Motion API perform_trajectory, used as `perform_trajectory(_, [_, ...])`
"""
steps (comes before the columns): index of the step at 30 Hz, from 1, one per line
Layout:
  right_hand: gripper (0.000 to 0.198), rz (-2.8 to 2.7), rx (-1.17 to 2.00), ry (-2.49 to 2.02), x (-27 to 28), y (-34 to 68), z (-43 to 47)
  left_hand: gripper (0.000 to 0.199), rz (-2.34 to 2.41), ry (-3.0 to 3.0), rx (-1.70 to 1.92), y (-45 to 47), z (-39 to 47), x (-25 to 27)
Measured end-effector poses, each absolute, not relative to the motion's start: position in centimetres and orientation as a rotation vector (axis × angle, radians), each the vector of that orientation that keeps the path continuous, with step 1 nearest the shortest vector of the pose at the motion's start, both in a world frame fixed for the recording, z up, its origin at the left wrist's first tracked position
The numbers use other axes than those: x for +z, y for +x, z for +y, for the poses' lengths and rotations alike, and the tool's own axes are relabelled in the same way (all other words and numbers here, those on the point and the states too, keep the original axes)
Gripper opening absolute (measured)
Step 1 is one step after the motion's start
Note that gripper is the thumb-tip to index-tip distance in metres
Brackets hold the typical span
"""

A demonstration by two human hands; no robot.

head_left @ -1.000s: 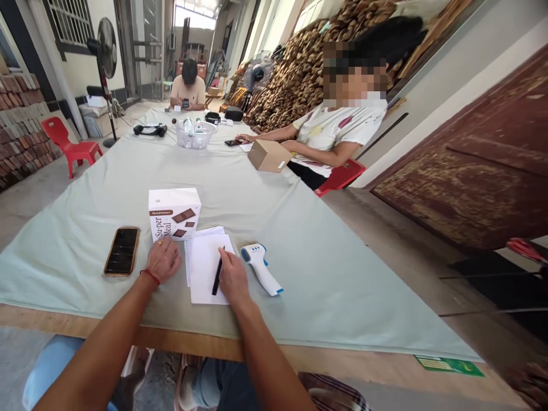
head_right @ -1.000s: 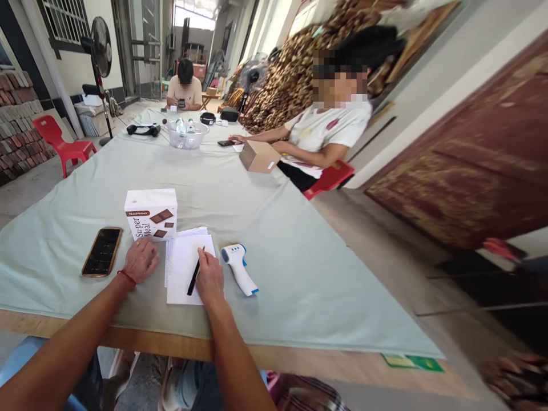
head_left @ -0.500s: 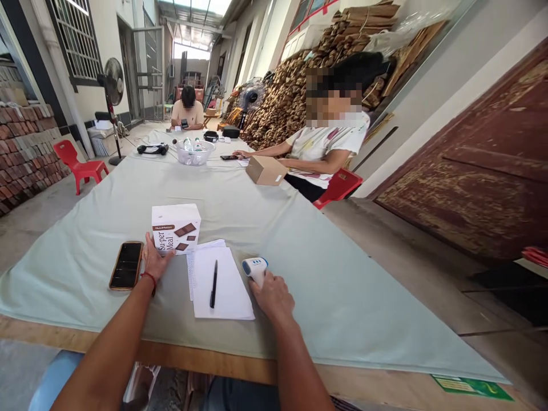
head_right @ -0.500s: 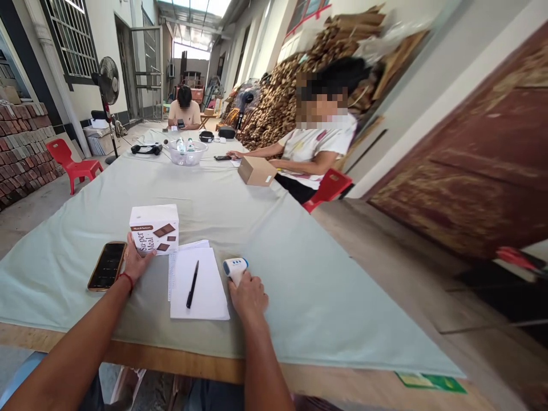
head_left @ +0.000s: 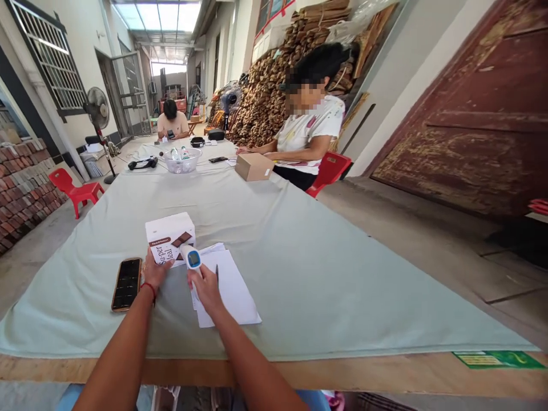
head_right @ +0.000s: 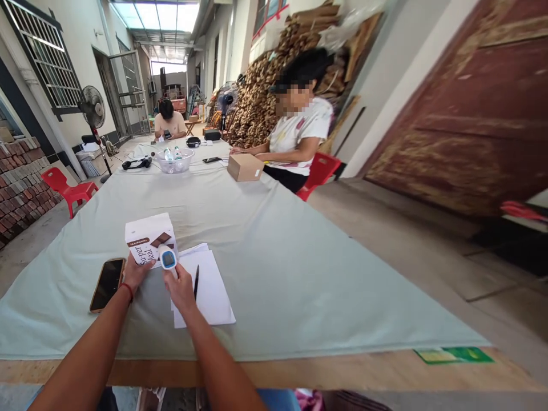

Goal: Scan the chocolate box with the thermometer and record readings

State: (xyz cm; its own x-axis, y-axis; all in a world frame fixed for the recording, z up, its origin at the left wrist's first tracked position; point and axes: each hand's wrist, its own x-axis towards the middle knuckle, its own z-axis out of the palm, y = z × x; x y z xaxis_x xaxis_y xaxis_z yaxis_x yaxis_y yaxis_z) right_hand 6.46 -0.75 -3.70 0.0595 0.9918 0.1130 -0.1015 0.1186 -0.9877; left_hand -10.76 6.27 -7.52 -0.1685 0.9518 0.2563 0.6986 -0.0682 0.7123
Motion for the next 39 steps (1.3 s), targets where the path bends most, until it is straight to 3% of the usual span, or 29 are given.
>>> perform_trajectory(5, [0.025, -1.088, 0.953, -1.079, -5.4, 5.4, -1.0, 0.06, 1.749, 1.522, 1.504, -10.6, 5.6, -8.1])
perform_trajectory(8, [0.029, -1.083, 1.001, -1.095, -6.1, 5.9, -1.8, 0.057, 1.609, 1.366, 1.634, -10.9, 4.8, -8.6])
perform_trajectory(14, [0.037, -1.167, 1.273, -1.078, -6.2, 5.8, -2.2, 0.058, 1.65, 1.435, 1.593, -11.1, 4.1, -8.4])
perform_trajectory(26, [0.049, -1.197, 1.319, -1.108, -6.0, 4.9, -2.2, 0.061, 1.696, 1.544, 1.548, -10.8, 4.1, -8.0])
perform_trajectory(39, [0.036, -1.258, 1.25, -1.157, -6.8, 5.2, -1.8, 0.061, 1.64, 1.455, 1.563, -10.7, 4.0, -8.0])
